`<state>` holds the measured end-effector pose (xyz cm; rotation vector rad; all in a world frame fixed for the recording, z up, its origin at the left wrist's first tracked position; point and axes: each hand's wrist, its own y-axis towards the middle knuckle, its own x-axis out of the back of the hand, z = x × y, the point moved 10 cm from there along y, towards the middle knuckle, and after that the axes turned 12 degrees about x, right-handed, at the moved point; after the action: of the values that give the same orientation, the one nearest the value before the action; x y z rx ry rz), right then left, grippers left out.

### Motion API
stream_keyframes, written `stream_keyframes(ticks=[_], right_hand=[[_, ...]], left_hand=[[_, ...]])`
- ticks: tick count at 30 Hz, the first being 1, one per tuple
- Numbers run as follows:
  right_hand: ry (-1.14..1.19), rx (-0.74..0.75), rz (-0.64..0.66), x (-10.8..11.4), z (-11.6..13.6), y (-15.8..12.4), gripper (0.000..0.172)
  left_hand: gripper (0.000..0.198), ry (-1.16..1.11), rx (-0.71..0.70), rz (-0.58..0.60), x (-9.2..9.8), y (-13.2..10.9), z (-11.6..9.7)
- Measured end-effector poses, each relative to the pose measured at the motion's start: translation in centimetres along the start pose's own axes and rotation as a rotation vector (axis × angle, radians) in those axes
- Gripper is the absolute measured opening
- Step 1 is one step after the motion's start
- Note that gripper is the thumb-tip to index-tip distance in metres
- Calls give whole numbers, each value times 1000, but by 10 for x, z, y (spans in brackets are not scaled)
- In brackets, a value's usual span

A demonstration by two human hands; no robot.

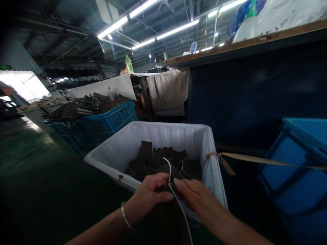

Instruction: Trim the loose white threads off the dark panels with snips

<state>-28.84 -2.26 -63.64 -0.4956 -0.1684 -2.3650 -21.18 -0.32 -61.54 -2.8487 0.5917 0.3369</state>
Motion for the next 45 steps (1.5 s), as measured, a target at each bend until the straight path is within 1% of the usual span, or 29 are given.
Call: stream_keyframes(ticks=[5,8,13,16,18,20,22,24,26,27,28,30,31,32,33,34,35,36,37,38,39,40,41,42,43,45], right_hand=[[-30,48,41,-3,9,-1,49],[-98,93,35,-2,16,-2,47],[-127,54,19,1,9,-2,44],[-162,75,34,1,13,-2,45],[-183,63,34,3,14,-3,46],[-160,62,31,4,16,-2,47],[-115,69,26,5,18,-1,48],[-95,67,-19,12,18,1,49],[-86,58,-108,24,17,2,50],[-70,67,-163,31,18,2,50],[-49,82,-218,39,18,1,48],[-30,105,-321,53,19,-2,44],[-48,111,-375,61,18,-4,43],[-86,116,-419,69,18,-7,42],[-134,120,-446,74,18,-9,42],[-179,120,-444,76,18,-9,42],[-210,119,-415,76,17,-8,41],[-225,114,-368,72,16,-7,40],[-231,101,-311,67,14,-5,39],[-231,89,-255,60,12,-3,39],[-233,85,-214,54,12,-1,39],[-244,90,-173,47,12,1,40],[-261,108,-141,42,14,4,41],[-291,122,-108,36,15,6,42],[-320,134,-80,33,16,9,44],[-370,158,-55,33,21,15,46]], left_hand=[[30,15,34,-32,2,-1,5],[27,26,34,-34,4,-3,5],[32,53,51,7,1,-4,-2],[33,47,62,29,-2,-5,-6],[32,48,65,55,-4,-6,-7],[37,58,91,56,-3,-7,-7],[47,70,129,18,2,-7,-6],[52,87,135,-43,13,-5,-11],[45,126,104,-134,31,1,-22],[41,159,79,-223,47,4,-29],[39,202,55,-339,67,7,-36],[40,318,2,-630,110,5,-50],[44,368,-17,-748,128,3,-54],[48,414,-31,-839,142,-1,-56],[52,456,-40,-896,150,-5,-57],[53,485,-49,-914,153,-8,-56],[50,534,-48,-886,149,-11,-53],[44,601,-31,-809,139,-11,-47],[35,685,-6,-688,125,-10,-40],[31,858,70,-485,102,-6,-24],[34,1016,143,-283,81,-6,-5],[42,1197,144,-154,64,-8,8],[47,1332,128,-142,59,-9,14],[48,1407,140,-114,57,-6,22],[44,1469,148,-87,57,-1,29],[30,1523,219,-74,67,13,42]])
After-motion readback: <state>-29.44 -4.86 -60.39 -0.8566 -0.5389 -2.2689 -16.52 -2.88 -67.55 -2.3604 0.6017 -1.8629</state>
